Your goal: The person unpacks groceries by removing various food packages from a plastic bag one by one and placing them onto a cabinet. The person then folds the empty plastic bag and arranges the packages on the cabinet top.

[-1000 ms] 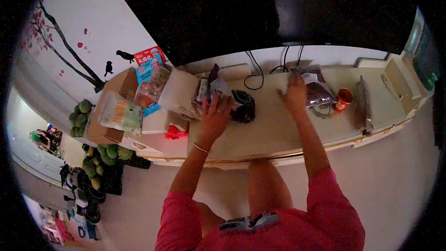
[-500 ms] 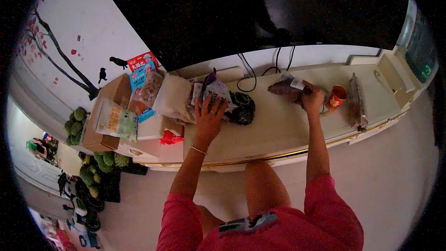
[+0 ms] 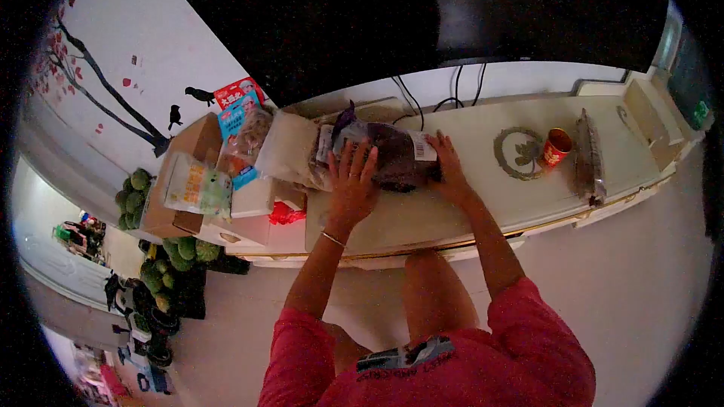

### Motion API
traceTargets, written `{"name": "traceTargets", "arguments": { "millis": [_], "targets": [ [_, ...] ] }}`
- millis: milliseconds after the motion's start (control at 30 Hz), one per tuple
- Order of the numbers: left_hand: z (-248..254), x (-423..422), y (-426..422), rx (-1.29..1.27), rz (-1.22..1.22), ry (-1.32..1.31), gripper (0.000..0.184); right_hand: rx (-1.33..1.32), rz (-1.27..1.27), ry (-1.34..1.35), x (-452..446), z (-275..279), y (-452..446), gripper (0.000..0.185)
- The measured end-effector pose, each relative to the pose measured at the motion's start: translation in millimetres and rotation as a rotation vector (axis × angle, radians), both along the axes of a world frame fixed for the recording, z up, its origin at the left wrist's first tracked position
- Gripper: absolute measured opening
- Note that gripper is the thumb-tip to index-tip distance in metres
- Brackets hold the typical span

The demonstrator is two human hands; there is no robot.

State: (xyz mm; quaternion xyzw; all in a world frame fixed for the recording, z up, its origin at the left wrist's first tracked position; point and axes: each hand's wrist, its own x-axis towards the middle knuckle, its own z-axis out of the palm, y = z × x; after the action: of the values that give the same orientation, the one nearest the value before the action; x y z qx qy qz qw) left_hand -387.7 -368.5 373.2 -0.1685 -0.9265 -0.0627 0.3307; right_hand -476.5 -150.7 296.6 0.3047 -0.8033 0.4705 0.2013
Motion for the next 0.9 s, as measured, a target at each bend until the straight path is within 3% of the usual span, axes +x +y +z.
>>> {"name": "traceTargets", "arguments": {
  "millis": [67, 167, 300, 400, 467, 533, 567, 600, 633, 667, 733, 767, 800, 867, 900],
  "targets": [
    [-4.6, -1.6, 4.2, -0.068, -0.072, -0.025, 0.075, 0.123, -0.024, 0.036, 0.6, -18.1, 4.1, 0.101],
    [-13.5, -13.2, 6.7, -0.130, -0.058, -0.080, 0.072, 0.207, -0.126, 0.012, 12.6, -23.5, 0.4, 0.108],
    [-4.8, -26.8, 24.6, -0.176, -0.063, -0.080, 0.061, 0.136, -0.188, 0.138, -4.1, -41.0, -8.6, 0.109],
    [-1.2, -23.1, 32.3, -0.241, 0.041, -0.111, 0.049, 0.185, -0.171, -0.041, 9.4, -11.3, 8.5, 0.109],
    [-8.1, -26.1, 24.6, -0.305, 0.054, -0.144, 0.049, 0.534, -0.230, -0.085, 29.3, 30.0, 28.1, 0.094],
    [-8.2, -22.5, 20.2, -0.375, 0.099, -0.168, 0.048, 0.265, -0.426, 0.131, 12.8, 19.4, 75.5, 0.077],
    [-6.2, -17.2, 17.9, -0.394, 0.095, -0.123, 0.048, 0.102, -0.706, 0.241, 6.7, 1.9, 112.4, 0.062],
    [-3.1, -13.9, 15.2, -0.411, 0.096, -0.079, 0.048, -0.647, -0.480, -0.383, 26.4, 37.1, 146.5, 0.059],
    [1.5, -10.2, 17.0, -0.414, 0.106, -0.075, 0.048, 0.024, -0.818, -0.035, 24.8, 35.1, 190.5, 0.056],
    [5.5, -4.3, 24.3, -0.401, 0.091, -0.114, 0.048, 0.612, -1.358, 0.351, 23.3, 33.0, 234.5, 0.053],
    [-6.9, -3.2, 41.0, -0.436, 0.007, -0.129, 0.048, 0.683, -1.481, -0.024, 4.6, -5.5, 308.7, 0.067],
    [-20.6, -7.9, 49.8, -0.488, -0.065, -0.105, 0.049, 0.712, -1.402, -0.431, 10.5, 2.9, 321.0, 0.073],
    [-25.9, -8.1, 62.7, -0.527, -0.101, -0.092, 0.049, 0.717, -1.392, -0.415, 11.5, 4.1, 331.8, 0.073],
    [-35.9, -18.6, 81.2, -0.551, -0.113, -0.067, 0.049, 0.533, -1.081, -0.683, 7.3, 9.9, 352.4, 0.081],
    [-46.4, -31.5, 86.1, -0.565, -0.147, 0.031, 0.054, 0.190, -0.967, -0.782, 14.0, 5.6, 363.8, 0.082]
  ]
}}
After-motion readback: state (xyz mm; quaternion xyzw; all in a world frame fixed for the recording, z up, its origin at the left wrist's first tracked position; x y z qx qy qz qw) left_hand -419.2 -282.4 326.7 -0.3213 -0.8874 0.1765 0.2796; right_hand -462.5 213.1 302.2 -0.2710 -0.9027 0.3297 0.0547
